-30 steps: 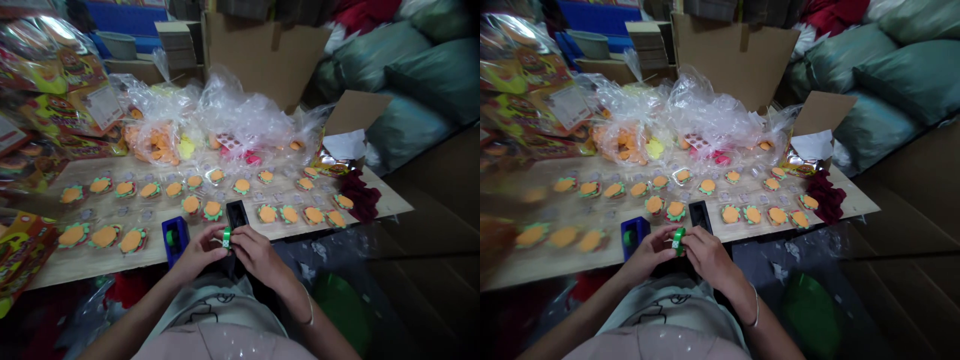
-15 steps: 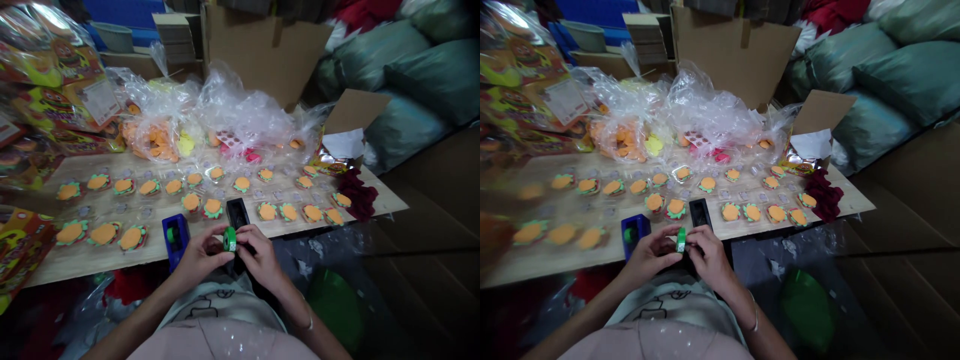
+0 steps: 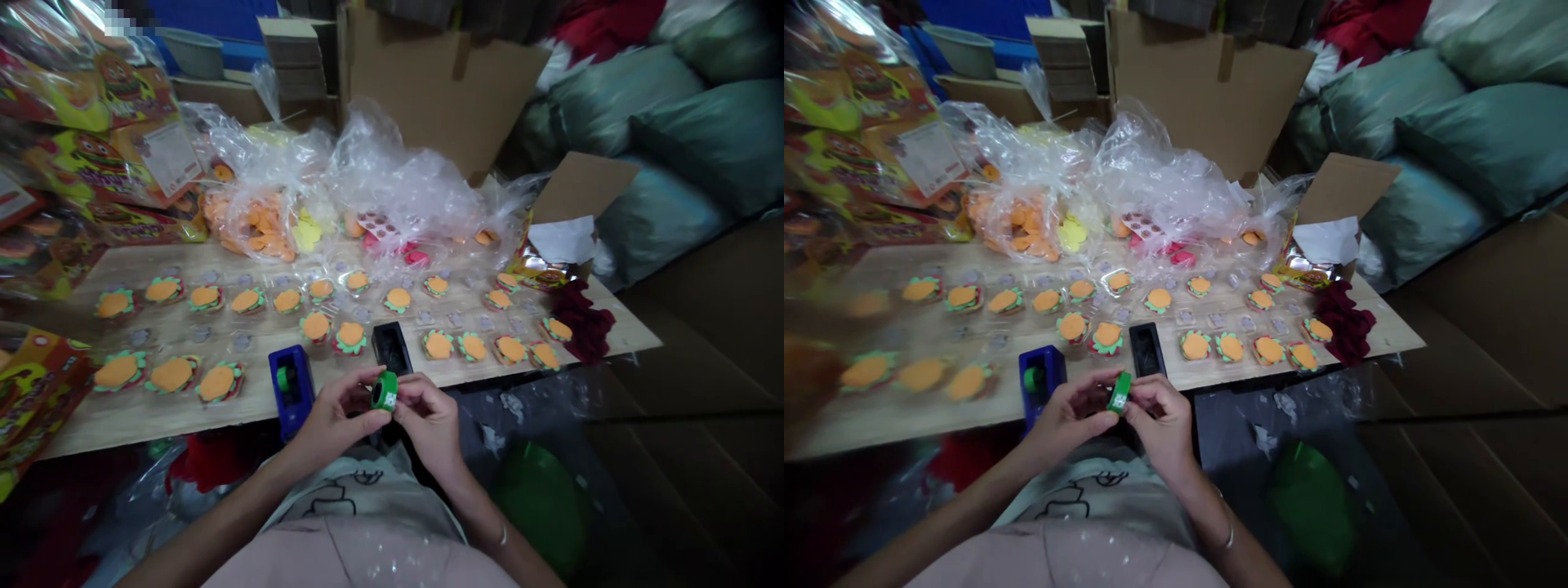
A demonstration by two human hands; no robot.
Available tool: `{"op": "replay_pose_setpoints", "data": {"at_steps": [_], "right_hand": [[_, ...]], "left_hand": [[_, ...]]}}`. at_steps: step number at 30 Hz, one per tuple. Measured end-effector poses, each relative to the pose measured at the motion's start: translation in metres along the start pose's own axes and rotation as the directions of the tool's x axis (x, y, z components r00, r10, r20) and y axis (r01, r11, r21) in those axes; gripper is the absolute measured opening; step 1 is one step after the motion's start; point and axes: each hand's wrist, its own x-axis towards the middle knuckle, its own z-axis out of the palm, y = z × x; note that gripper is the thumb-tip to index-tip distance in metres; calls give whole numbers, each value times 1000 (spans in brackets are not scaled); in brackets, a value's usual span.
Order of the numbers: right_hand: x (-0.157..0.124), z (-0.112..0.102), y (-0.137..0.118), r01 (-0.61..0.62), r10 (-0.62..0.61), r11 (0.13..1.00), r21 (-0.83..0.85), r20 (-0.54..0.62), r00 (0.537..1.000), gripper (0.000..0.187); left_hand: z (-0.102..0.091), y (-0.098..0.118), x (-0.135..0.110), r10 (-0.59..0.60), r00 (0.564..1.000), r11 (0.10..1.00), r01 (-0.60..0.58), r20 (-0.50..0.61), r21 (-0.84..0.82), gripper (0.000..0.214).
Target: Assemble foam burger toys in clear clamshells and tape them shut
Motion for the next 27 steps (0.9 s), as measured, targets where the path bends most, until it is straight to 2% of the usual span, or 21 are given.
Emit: {"op": "replay_pose_setpoints", "data": {"at_steps": [2, 6, 8, 10, 13, 18, 20, 22, 24, 27], "right_hand": [[-2, 1, -1, 40, -40, 999, -21, 3, 999, 9], [-1, -5, -4, 144, -132, 987, -76, 139, 981, 16], [1, -7, -6, 160, -143, 983, -92, 171, 975, 17], [0, -6, -6, 160, -143, 981, -106, 150, 978, 15], [-4, 1, -4, 132, -122, 984, -120, 87, 989, 11], [-11, 16, -1, 100, -102, 984, -145, -10, 995, 12], [-12, 18, -3, 124, -127, 980, -158, -9, 992, 12], [-11, 17, -7, 156, -152, 970, -188, 38, 988, 14], [-11, 13, -14, 181, -166, 953, -244, 79, 983, 17], [-10, 8, -22, 193, -161, 939, -285, 132, 978, 27]], "left_hand": [[-3, -3, -1, -13, 1000, 998, 15, 26, -66, 50], [-9, -8, -2, -32, 996, 971, 50, 79, -234, 50], [-10, -10, -3, -45, 996, 963, 65, 82, -260, 48], [-9, -8, -6, -49, 997, 972, 60, 53, -229, 49], [-4, 0, -13, -29, 1000, 995, 28, -10, -92, 50], [9, 2, -23, 89, 994, 982, -77, -65, 174, 48], [11, -1, -24, 127, 988, 975, -107, -92, 194, 46], [10, 1, -21, 134, 986, 976, -114, -99, 187, 39], [4, 10, -16, 106, 994, 973, -97, -31, 208, 33], [-10, 32, -9, 45, 985, 959, -89, 165, 269, 22]]}}
